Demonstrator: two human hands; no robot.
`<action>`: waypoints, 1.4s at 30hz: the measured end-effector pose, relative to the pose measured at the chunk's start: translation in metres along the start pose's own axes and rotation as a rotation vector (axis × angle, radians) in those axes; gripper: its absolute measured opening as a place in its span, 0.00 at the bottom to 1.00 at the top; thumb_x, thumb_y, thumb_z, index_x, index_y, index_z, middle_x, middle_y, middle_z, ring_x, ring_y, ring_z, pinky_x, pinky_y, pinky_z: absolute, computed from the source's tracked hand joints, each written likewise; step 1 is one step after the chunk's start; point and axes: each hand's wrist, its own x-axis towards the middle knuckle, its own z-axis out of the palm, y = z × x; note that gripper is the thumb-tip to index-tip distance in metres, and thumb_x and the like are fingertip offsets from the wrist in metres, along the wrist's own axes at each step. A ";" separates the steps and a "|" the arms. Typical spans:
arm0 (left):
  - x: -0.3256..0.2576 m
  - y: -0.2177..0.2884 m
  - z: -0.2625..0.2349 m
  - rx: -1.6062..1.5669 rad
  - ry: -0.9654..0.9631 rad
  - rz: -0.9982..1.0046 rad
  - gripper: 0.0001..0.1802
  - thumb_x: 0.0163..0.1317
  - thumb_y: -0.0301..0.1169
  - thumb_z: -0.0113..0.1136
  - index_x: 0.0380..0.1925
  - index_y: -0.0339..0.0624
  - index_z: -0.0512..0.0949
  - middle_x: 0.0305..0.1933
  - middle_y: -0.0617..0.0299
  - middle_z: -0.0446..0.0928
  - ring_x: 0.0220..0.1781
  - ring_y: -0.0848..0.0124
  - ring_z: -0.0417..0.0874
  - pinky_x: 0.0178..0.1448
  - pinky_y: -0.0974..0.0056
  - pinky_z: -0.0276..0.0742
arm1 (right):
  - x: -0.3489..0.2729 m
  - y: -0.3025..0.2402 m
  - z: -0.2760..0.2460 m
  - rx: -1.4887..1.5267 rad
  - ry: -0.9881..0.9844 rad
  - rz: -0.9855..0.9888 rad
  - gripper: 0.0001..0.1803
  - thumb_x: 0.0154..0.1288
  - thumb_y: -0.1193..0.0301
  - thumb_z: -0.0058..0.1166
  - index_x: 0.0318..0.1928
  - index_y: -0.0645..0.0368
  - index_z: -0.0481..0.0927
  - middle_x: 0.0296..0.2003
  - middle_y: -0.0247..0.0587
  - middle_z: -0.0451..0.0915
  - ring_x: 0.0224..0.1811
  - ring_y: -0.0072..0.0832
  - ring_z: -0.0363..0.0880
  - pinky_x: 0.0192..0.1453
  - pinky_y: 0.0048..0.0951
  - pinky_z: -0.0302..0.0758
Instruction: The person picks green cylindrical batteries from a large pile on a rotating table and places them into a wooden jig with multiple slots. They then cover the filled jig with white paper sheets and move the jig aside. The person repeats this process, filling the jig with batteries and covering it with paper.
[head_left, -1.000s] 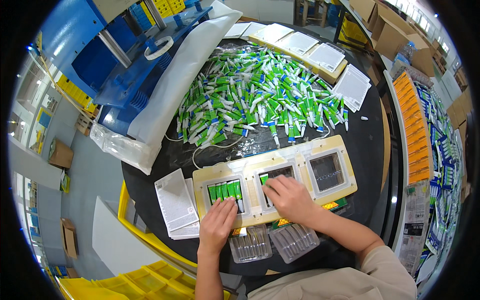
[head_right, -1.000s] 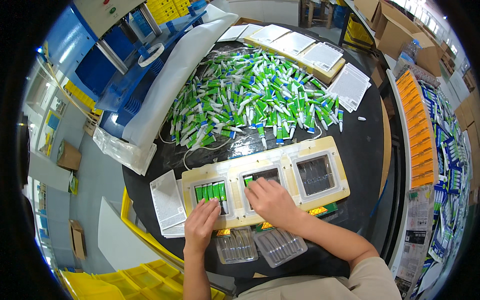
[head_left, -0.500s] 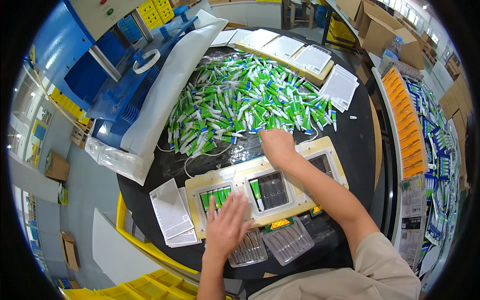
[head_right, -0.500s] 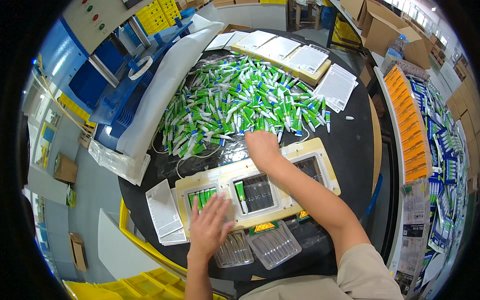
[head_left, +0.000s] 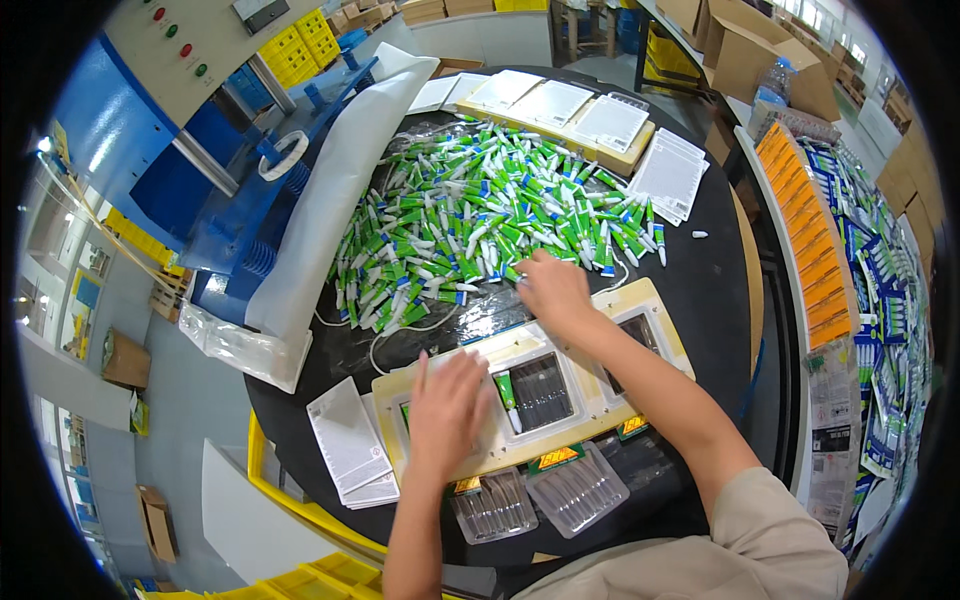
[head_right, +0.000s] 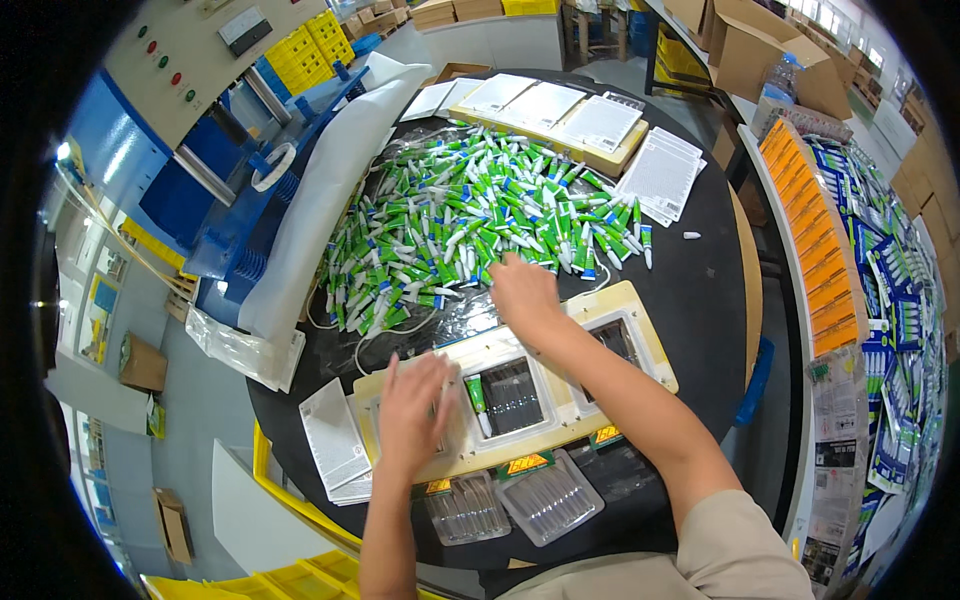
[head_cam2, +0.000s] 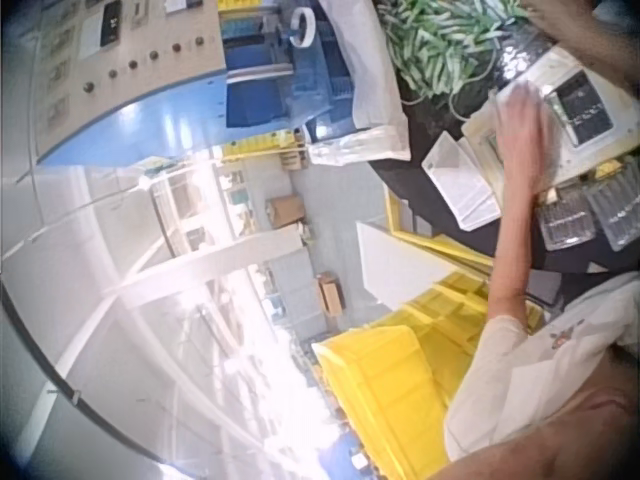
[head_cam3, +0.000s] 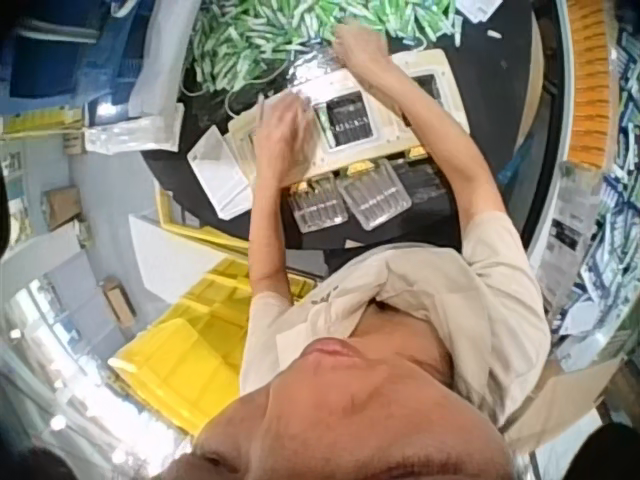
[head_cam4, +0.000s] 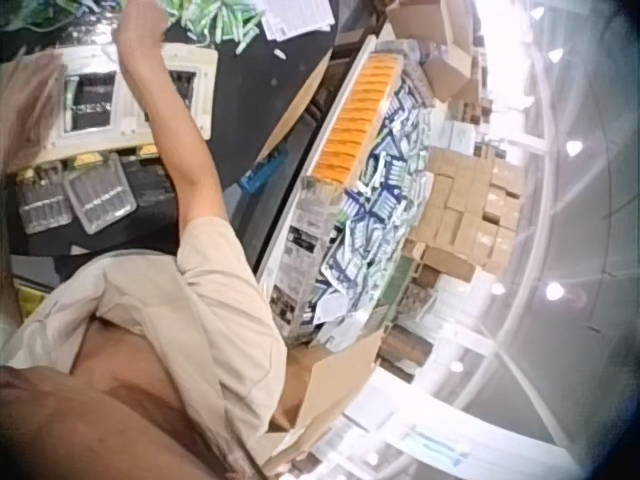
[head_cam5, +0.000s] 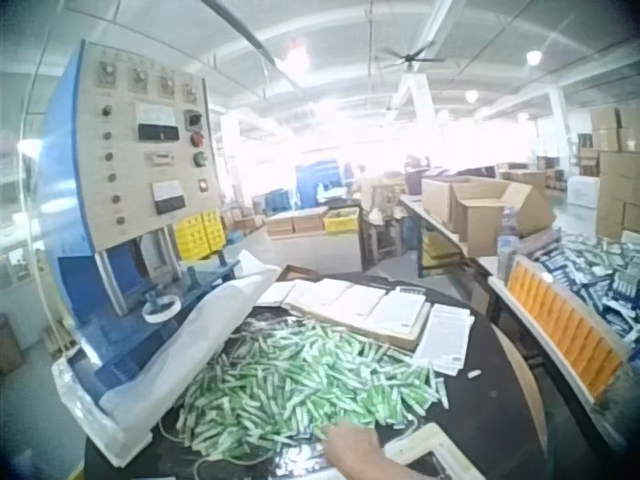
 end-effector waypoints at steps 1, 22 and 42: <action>0.018 -0.016 0.005 -0.056 0.088 -0.032 0.19 0.65 0.30 0.66 0.56 0.43 0.81 0.60 0.55 0.83 0.66 0.57 0.80 0.80 0.42 0.61 | -0.010 0.003 -0.011 0.076 0.047 -0.039 0.12 0.62 0.71 0.65 0.46 0.54 0.87 0.42 0.45 0.82 0.40 0.45 0.86 0.42 0.45 0.81; 0.063 -0.076 0.036 0.033 -0.036 -0.107 0.11 0.58 0.26 0.70 0.43 0.40 0.85 0.44 0.55 0.82 0.47 0.53 0.84 0.50 0.52 0.79 | -0.067 0.002 -0.062 0.111 0.073 -0.254 0.05 0.65 0.75 0.59 0.40 0.61 0.82 0.35 0.47 0.81 0.40 0.45 0.82 0.41 0.46 0.79; 0.080 -0.108 0.022 -0.426 -0.474 -0.248 0.07 0.65 0.25 0.66 0.42 0.34 0.86 0.37 0.53 0.87 0.39 0.63 0.86 0.46 0.59 0.80 | -0.112 0.004 -0.062 0.592 0.071 -0.358 0.09 0.57 0.74 0.67 0.40 0.60 0.87 0.39 0.38 0.88 0.43 0.33 0.85 0.44 0.30 0.83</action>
